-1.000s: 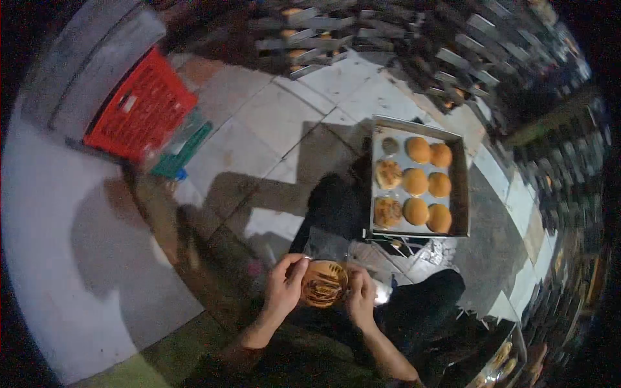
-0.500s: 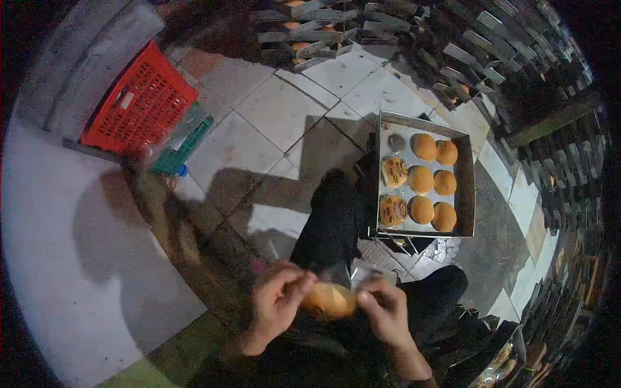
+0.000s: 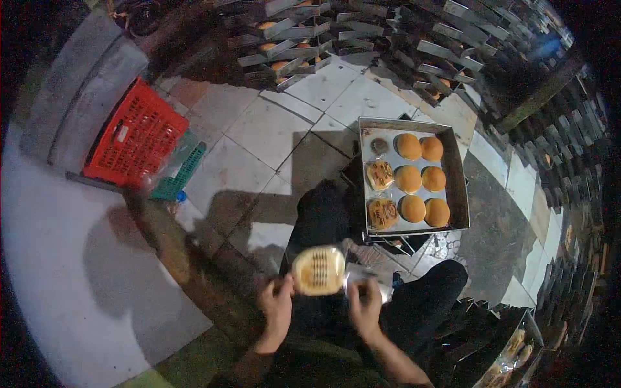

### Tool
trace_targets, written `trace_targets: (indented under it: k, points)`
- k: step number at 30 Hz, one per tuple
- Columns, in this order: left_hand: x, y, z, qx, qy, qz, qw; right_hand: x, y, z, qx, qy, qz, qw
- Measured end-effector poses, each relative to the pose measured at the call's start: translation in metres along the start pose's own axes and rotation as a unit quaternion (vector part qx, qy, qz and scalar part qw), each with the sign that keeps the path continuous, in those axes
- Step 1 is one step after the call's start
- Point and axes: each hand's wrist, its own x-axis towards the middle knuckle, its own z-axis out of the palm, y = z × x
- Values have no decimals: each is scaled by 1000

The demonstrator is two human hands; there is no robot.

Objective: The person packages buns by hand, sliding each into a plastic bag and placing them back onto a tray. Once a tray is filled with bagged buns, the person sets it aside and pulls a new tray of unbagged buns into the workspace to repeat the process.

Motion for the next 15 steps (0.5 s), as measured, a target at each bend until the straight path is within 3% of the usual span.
trace_targets:
  k: [2, 4, 5, 6, 7, 8, 9, 10, 11, 12, 13, 14, 15]
  points:
    - [-21, 26, 0, -8, -17, -36, 999, -19, -51, -3, -37, 117, -260, 958]
    - [-48, 63, 3, -17, -34, -64, 997, -20, -75, -8, -203, -32, -370, 906]
    - [-61, 82, 8, -187, -8, 0, 982, -7, -44, -5, -343, -120, -363, 858]
    - [-67, 98, 10, -352, 16, 65, 934, 25, -63, -10, -220, -180, -223, 932]
    - [-63, 109, 8, -382, 64, 158, 909, 50, -65, -18, -43, -38, -257, 965]
    - [-60, 119, 3, -406, 112, 246, 873, 79, -75, -35, -11, -10, -214, 977]
    - [-58, 132, -1, -370, 1, 373, 851, 110, -91, -42, 150, 18, -117, 982]
    - [-57, 133, 3, -373, -3, 374, 849, 148, -89, -52, 99, 32, -115, 988]
    - [-58, 130, 7, -377, -10, 308, 874, 198, -71, -57, 28, 52, -138, 989]
    - [-59, 125, 9, -378, -18, 239, 894, 234, -56, -58, 46, 56, -57, 996]
    - [-53, 122, 13, -352, -34, 246, 902, 260, -39, -60, 63, 61, 24, 996]
    - [-51, 115, 13, -352, -39, 243, 903, 275, -13, -64, -123, 124, 66, 982]
    - [-48, 110, 13, -325, -13, 247, 913, 282, 35, -65, -179, 194, -7, 965]
